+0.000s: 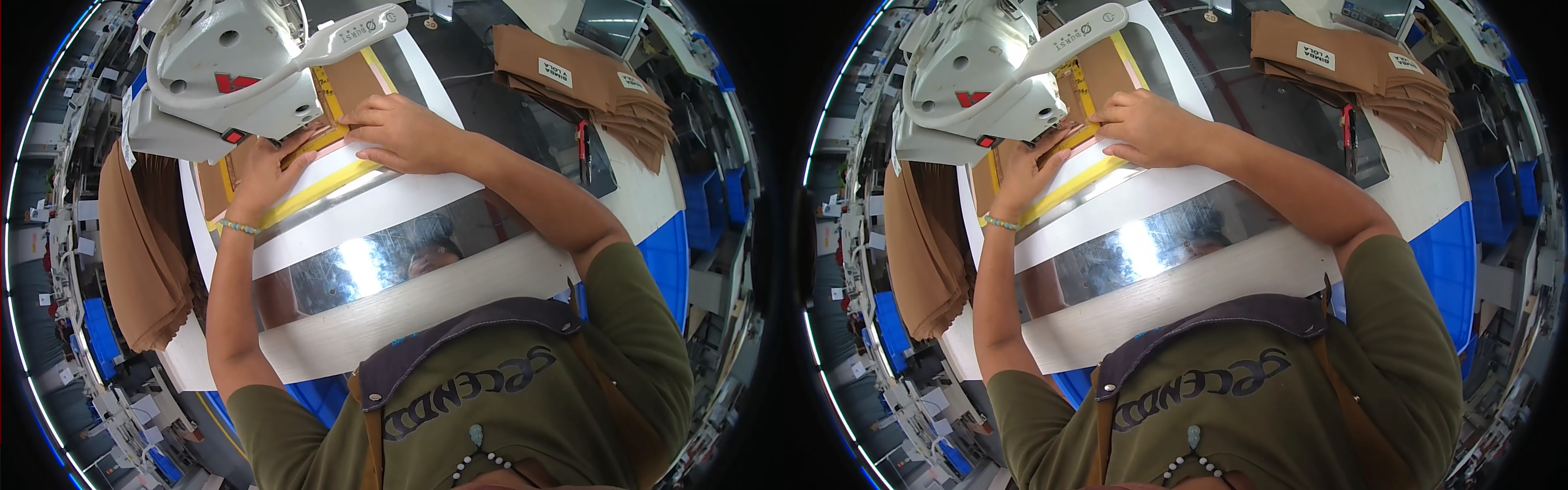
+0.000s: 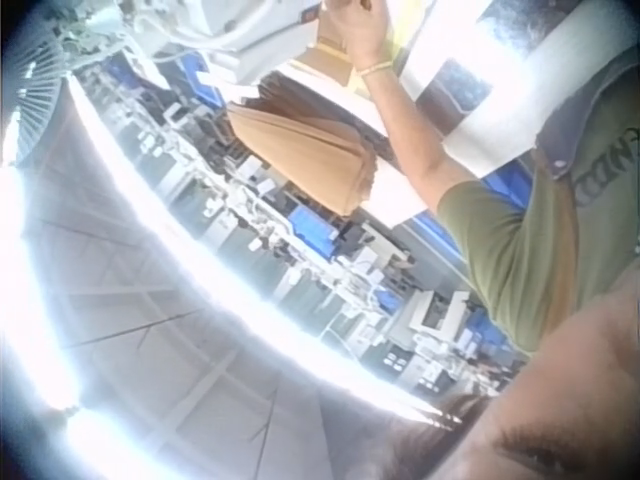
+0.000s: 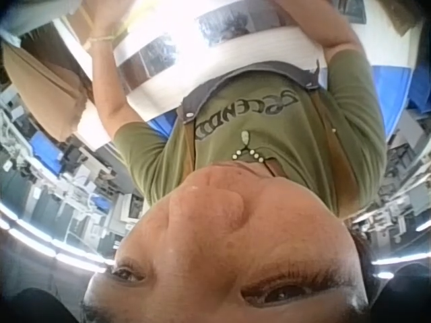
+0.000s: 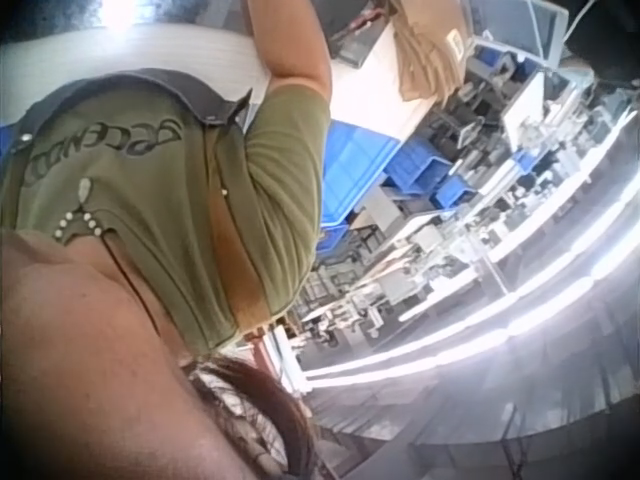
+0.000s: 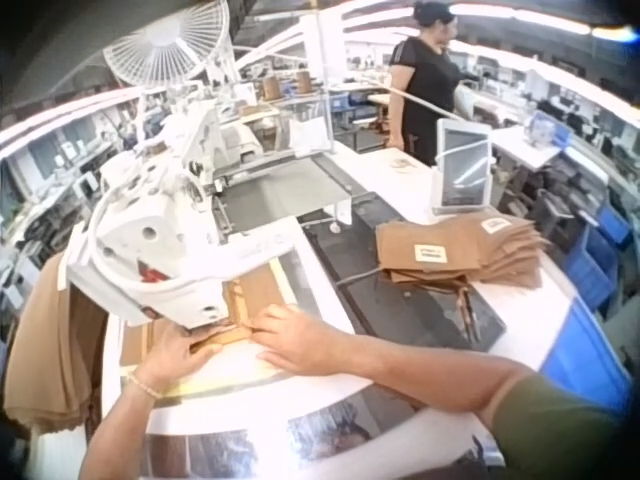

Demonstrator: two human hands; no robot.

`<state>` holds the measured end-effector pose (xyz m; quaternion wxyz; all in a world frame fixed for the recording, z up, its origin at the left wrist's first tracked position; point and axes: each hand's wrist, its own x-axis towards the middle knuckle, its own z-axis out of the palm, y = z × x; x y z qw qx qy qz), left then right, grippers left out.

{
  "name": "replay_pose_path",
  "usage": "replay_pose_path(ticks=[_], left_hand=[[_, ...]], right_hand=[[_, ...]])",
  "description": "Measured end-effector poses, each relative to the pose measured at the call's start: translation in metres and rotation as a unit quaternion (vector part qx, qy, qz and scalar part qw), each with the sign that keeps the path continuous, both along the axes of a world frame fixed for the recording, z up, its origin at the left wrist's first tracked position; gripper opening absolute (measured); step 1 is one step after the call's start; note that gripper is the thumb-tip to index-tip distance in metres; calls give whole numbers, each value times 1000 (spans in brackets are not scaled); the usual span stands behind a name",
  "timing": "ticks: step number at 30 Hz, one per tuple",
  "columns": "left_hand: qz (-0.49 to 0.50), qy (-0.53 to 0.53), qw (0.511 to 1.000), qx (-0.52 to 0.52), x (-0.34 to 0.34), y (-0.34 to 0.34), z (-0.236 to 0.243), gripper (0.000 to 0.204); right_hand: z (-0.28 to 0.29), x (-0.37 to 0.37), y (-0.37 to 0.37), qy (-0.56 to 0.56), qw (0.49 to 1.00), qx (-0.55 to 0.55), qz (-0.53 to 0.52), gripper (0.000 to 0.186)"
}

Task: The recorder is sewing leather labels onto fabric pieces using a specialized sewing machine in a workshop environment.

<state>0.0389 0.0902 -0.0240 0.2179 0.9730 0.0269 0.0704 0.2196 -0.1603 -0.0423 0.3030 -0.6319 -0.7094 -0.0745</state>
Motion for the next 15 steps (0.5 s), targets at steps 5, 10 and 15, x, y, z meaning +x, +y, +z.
replay_pose_path(ticks=[5,10,15], left_hand=[[43,-6,994,-99,-17,8,-1,34],[178,-95,967,-155,-61,65,-6,31],[320,-147,936,-9,-95,148,-40,36]], right_hand=[[1,-3,0,27,1000,1,16,26],[-3,-8,0,53,998,-3,37,23],[2,-12,1,40,998,-2,50,20]])
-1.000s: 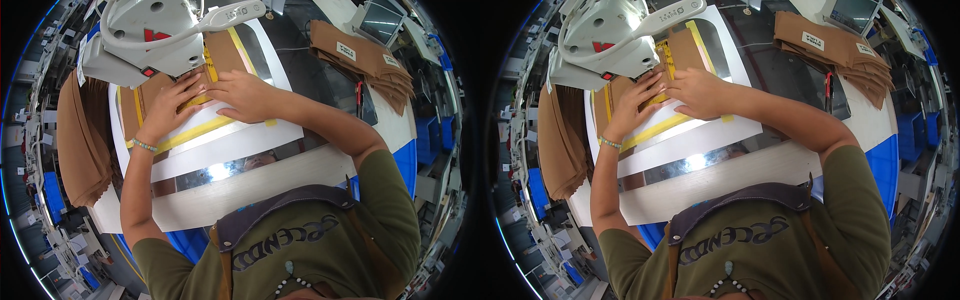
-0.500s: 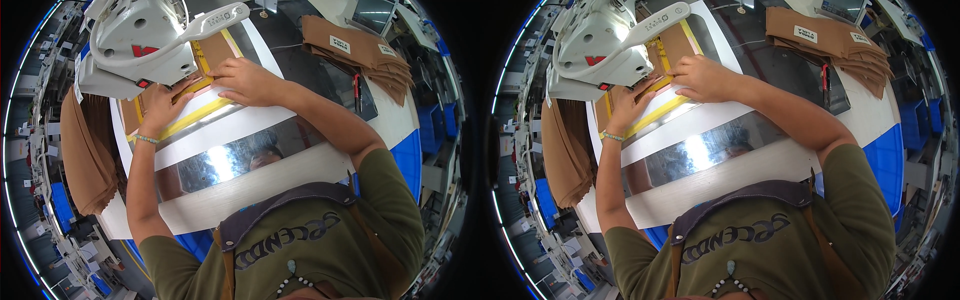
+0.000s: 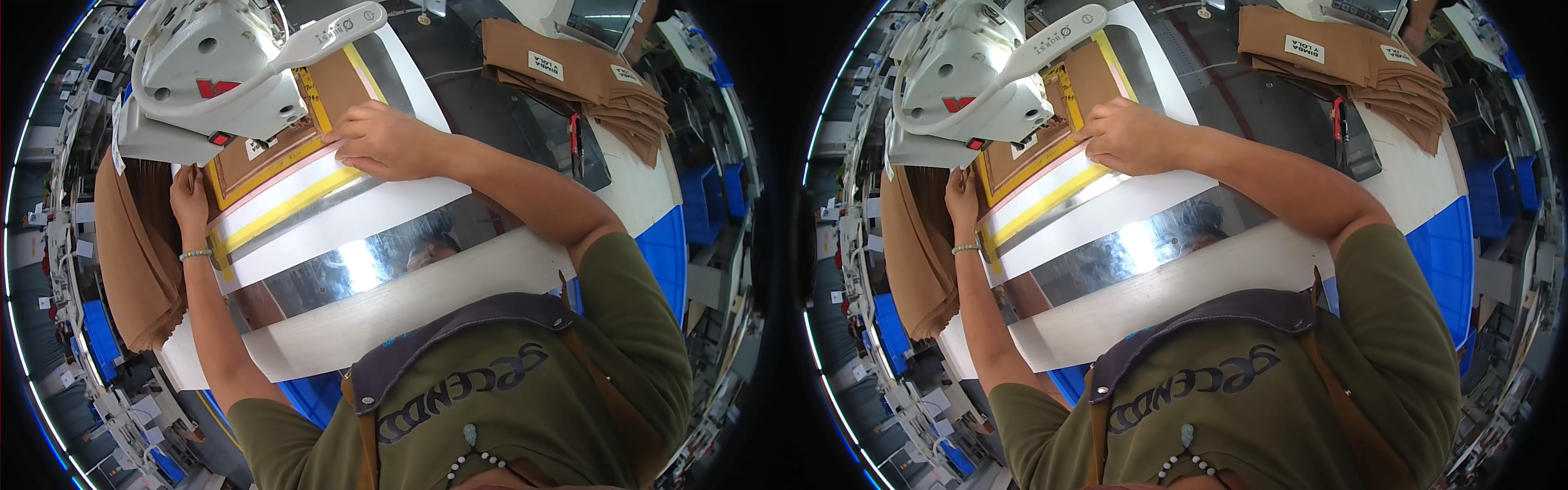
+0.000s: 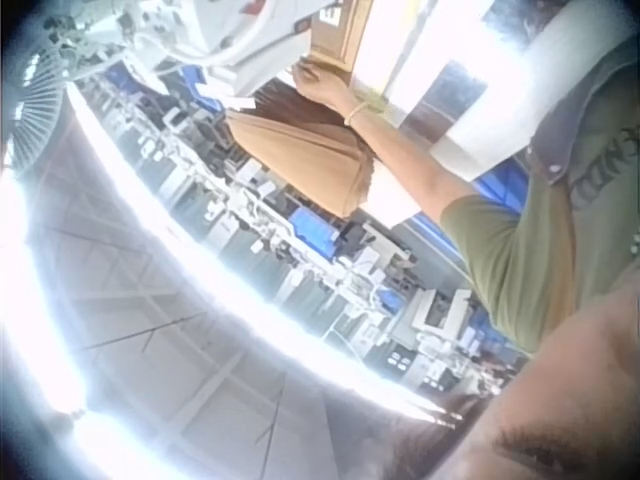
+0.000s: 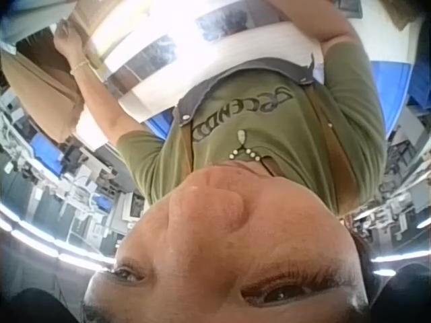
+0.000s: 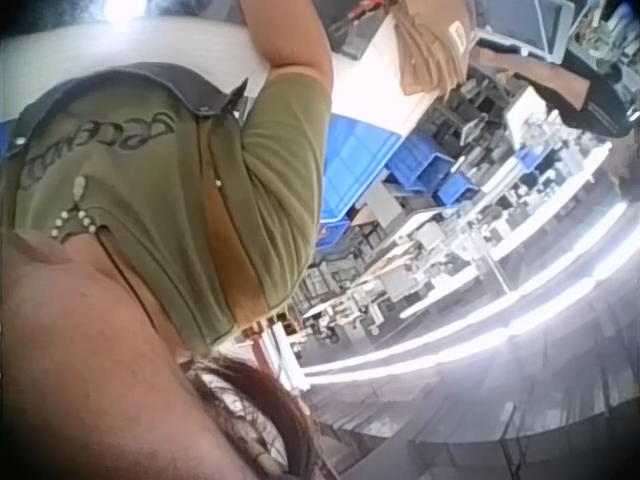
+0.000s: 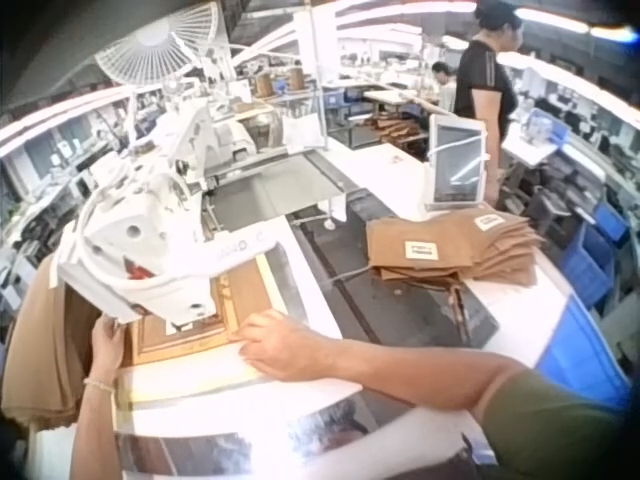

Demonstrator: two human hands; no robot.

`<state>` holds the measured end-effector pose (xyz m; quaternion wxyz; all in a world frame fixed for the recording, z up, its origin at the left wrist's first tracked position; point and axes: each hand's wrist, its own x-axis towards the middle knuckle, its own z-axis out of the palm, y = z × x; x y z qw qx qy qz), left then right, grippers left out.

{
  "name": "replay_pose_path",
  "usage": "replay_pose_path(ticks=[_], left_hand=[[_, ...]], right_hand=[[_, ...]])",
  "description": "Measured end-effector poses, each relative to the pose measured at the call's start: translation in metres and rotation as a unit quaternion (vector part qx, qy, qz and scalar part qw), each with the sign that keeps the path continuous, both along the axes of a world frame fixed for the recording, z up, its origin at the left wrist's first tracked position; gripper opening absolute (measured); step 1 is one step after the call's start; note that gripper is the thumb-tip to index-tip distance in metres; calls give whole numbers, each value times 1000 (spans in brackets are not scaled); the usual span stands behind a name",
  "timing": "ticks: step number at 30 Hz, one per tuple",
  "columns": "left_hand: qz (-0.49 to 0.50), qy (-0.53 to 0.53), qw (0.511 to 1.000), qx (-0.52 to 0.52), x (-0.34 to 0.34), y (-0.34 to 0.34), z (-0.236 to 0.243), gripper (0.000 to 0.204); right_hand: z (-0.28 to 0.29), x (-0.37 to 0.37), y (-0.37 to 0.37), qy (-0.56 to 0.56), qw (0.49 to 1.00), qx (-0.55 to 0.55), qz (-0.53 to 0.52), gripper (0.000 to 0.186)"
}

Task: The recorder is sewing leather labels onto fabric pieces using a specialized sewing machine in a workshop environment.

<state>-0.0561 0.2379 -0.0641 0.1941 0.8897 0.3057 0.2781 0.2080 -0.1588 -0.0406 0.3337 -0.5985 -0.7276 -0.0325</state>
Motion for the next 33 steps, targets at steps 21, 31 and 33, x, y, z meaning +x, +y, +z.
replay_pose_path(ticks=[21,31,33], left_hand=[[120,239,927,264,18,-32,-13,56],[79,192,957,202,89,-113,-2,30],[90,126,972,174,103,-128,-5,30]], right_hand=[[107,124,-224,-67,916,-7,-395,22],[75,85,-154,-84,967,-68,-230,23],[76,78,-142,-85,973,-66,-204,23]])
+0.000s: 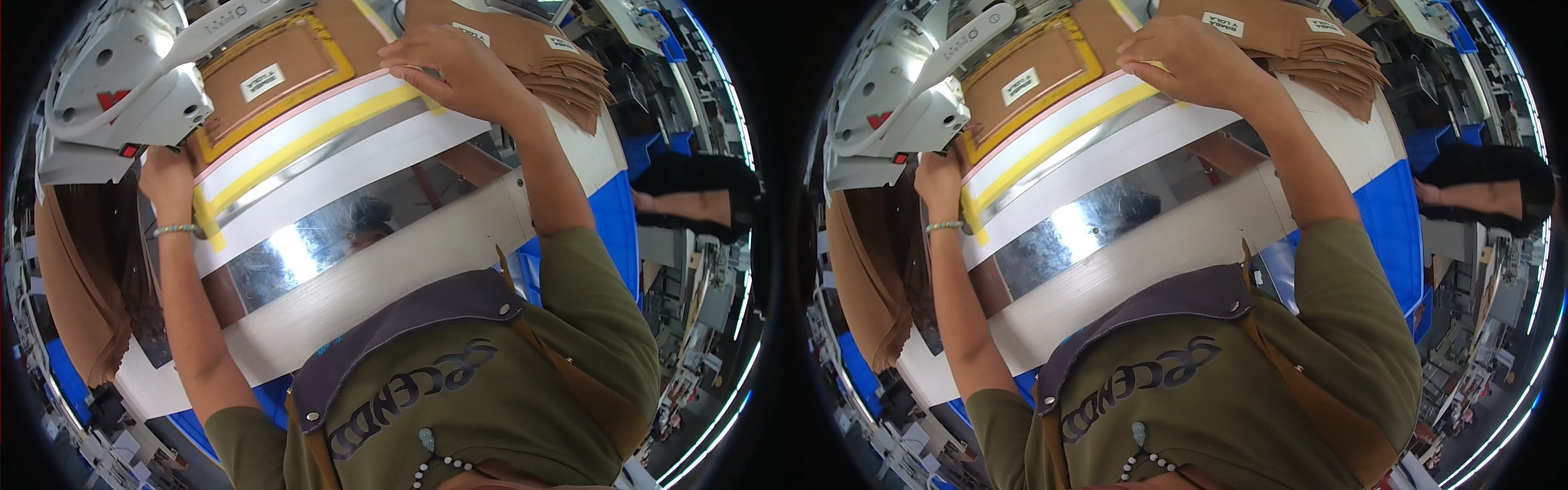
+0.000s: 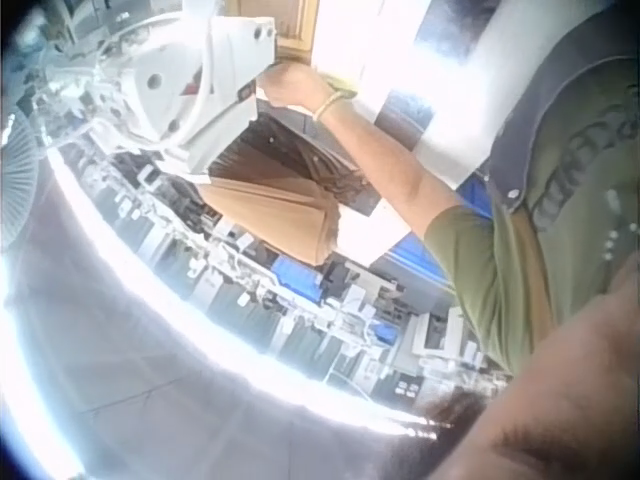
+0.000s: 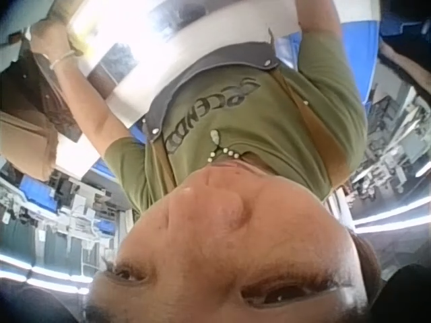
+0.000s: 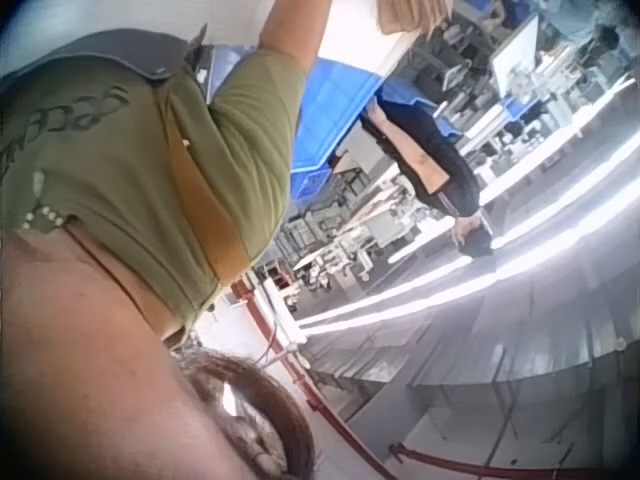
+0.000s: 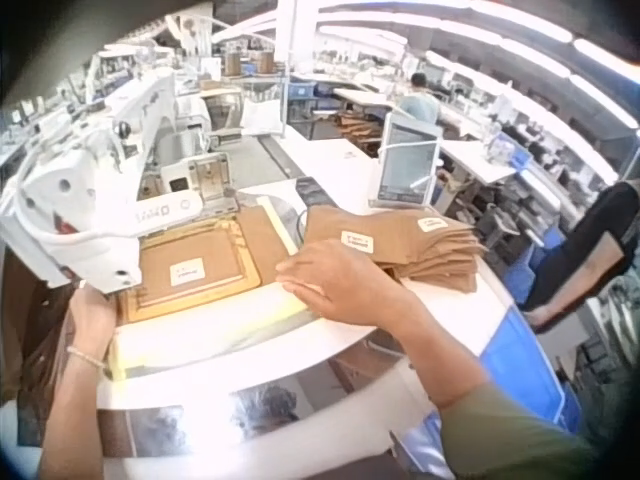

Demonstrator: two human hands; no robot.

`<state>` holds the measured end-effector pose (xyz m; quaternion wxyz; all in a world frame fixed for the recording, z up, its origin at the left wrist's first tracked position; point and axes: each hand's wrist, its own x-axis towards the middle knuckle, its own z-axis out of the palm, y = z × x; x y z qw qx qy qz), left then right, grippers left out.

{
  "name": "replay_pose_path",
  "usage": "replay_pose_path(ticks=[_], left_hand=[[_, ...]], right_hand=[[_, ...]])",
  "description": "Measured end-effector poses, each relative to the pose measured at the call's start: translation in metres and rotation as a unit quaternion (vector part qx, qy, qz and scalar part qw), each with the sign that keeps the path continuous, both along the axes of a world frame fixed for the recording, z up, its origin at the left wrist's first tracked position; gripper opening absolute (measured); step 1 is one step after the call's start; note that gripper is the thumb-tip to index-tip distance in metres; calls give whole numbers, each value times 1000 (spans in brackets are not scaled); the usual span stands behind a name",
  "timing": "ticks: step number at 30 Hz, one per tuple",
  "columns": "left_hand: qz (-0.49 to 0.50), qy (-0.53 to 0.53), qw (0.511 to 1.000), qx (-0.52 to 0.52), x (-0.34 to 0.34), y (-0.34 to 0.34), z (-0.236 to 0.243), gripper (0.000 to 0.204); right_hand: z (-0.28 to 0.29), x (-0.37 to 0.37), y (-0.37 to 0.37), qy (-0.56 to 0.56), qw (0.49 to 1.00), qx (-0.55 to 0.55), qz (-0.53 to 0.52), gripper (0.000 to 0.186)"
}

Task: The recorder is sewing leather labels onto fabric pieces using a specialized sewing machine in a workshop environment.

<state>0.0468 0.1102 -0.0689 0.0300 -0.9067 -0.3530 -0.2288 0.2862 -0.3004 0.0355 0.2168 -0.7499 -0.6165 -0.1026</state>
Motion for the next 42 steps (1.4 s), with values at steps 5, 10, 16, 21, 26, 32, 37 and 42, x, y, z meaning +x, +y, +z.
replay_pose_path(ticks=[5,10,16,21,26,32,37,42], left_hand=[[-60,-150,979,-122,19,-25,-4,37],[-45,-64,997,28,18,-11,-11,53],[-41,-109,992,-51,28,20,-34,66],[-35,-161,982,-87,49,9,-36,57],[-119,-269,944,-151,45,-5,-29,31],[91,74,992,-34,12,14,25,24],[49,-164,981,-93,-135,-29,68,40],[126,-300,937,-132,-323,-94,80,26]], right_hand=[[-8,-19,20,52,996,10,78,24],[-43,-43,44,44,992,-16,114,25],[-54,-34,72,61,993,-9,102,24],[-59,-34,92,58,993,-24,101,19],[-70,-38,96,30,994,50,96,8],[-70,-36,96,138,982,91,93,13],[-65,-26,89,326,934,84,122,19],[-56,-25,81,365,924,-40,108,13]])
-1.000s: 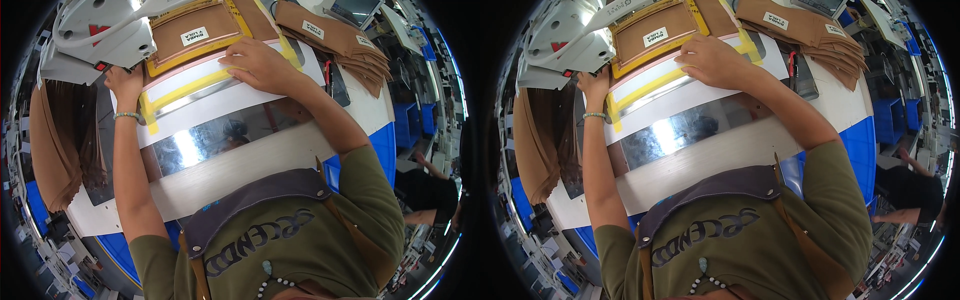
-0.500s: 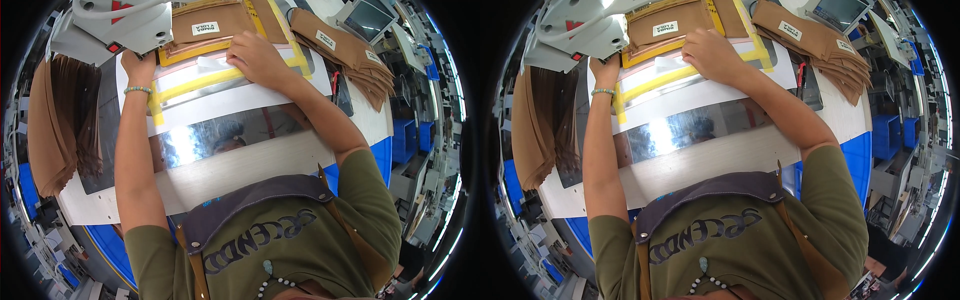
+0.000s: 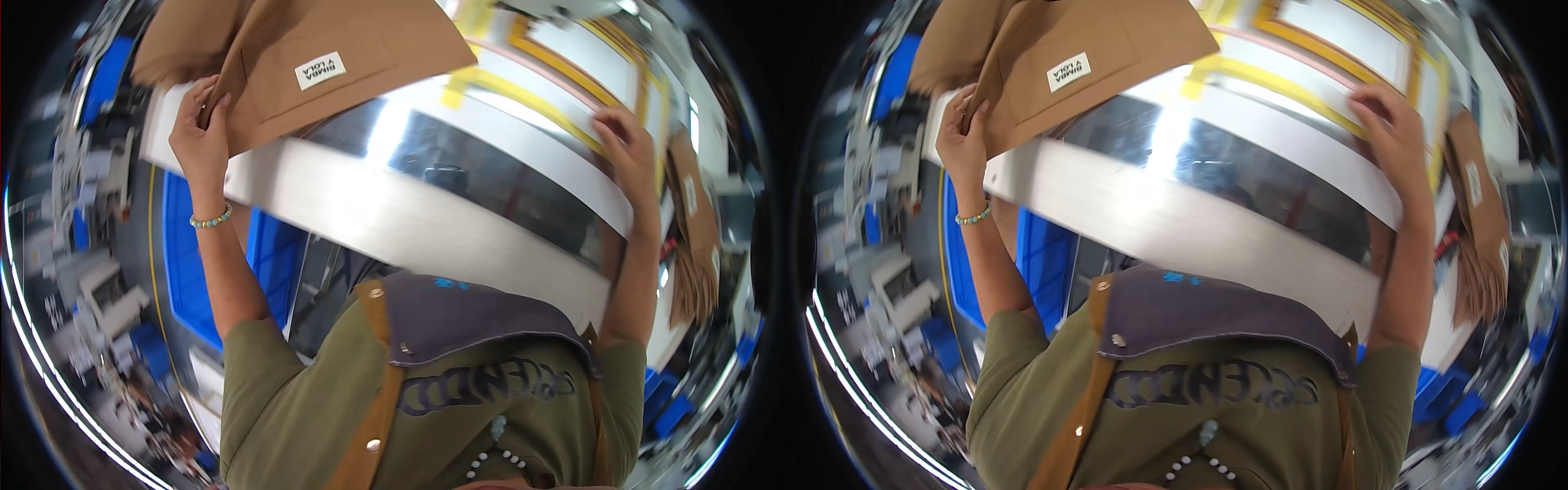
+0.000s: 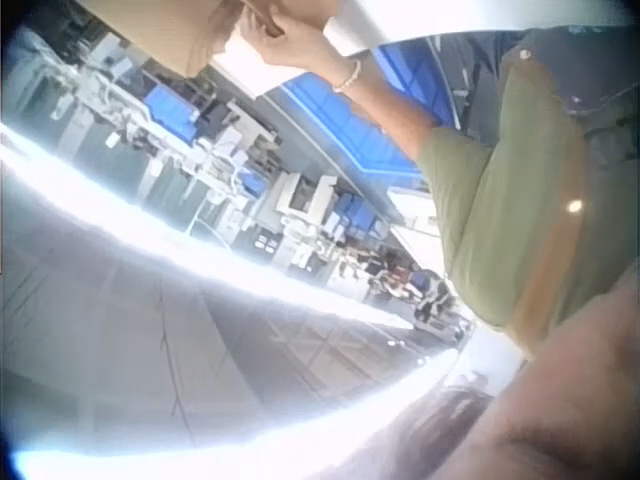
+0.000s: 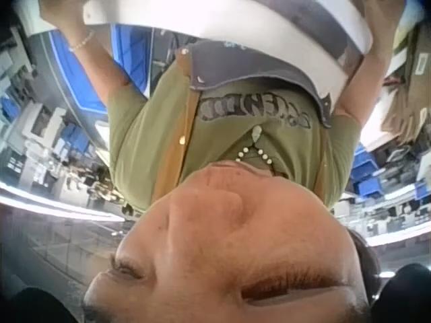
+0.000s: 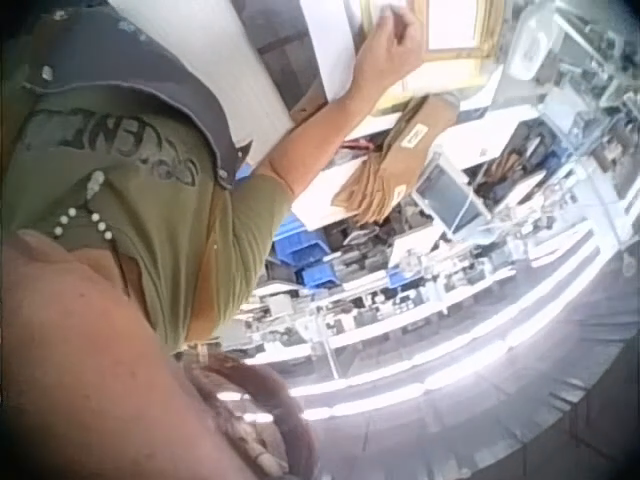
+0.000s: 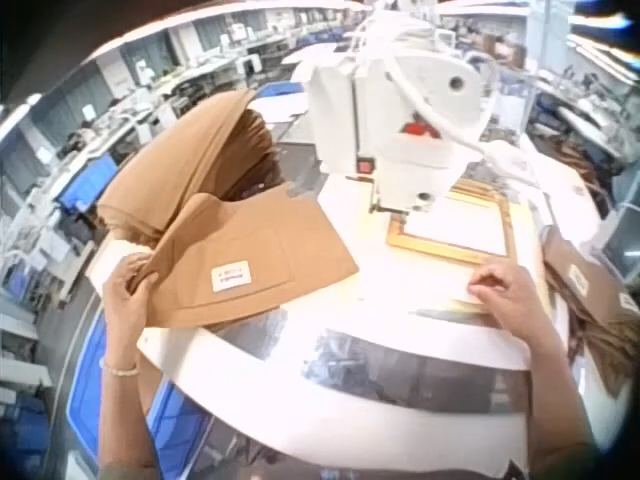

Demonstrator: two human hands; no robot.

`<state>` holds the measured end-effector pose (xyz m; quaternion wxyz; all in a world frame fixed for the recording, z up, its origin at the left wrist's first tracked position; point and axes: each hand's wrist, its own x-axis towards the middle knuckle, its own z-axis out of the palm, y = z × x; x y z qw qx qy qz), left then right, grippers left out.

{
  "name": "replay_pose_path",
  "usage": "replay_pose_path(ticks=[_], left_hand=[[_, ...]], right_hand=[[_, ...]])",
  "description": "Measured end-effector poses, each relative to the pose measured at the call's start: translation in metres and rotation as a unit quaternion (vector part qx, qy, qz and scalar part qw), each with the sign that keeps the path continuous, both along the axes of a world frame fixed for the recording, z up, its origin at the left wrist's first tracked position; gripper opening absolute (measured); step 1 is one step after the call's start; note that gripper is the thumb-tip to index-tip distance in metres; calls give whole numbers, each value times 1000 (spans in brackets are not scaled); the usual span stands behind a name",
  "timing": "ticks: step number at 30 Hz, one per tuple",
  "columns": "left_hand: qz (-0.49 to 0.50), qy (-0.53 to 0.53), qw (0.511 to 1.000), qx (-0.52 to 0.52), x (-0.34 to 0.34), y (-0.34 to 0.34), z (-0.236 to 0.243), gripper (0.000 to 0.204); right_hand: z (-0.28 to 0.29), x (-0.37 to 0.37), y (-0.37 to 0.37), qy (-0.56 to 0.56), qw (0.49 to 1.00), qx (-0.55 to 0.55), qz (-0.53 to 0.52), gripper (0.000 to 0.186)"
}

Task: The recorder is sewing leather labels onto fabric pieces using a specialized sewing machine in a workshop environment.

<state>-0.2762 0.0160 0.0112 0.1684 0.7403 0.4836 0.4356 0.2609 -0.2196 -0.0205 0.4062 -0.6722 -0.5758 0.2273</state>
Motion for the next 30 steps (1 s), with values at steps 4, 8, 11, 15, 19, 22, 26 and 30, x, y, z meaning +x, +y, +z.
replay_pose_path(ticks=[4,8,11,15,19,22,26,30], left_hand=[[114,53,991,-35,-127,-57,-12,31],[227,24,972,-62,-227,-120,-67,38],[299,63,949,-76,-284,-164,-109,43],[425,186,876,-131,-343,-231,-150,54],[456,284,798,-275,-379,-271,-184,64],[562,328,720,-240,-373,-244,-185,71],[507,135,846,94,-293,-143,-124,54],[217,27,949,228,-149,-55,-37,36]], right_hand=[[5,5,-7,-39,999,-21,23,12],[5,17,-13,-18,999,-18,40,10],[3,22,-15,-14,998,-42,43,13],[6,21,-16,-57,997,-46,39,13],[8,18,-15,-83,994,-45,58,11],[7,18,-14,-67,996,-40,50,11],[11,20,-13,1,998,-46,40,12],[34,25,-7,29,998,-53,29,13]])
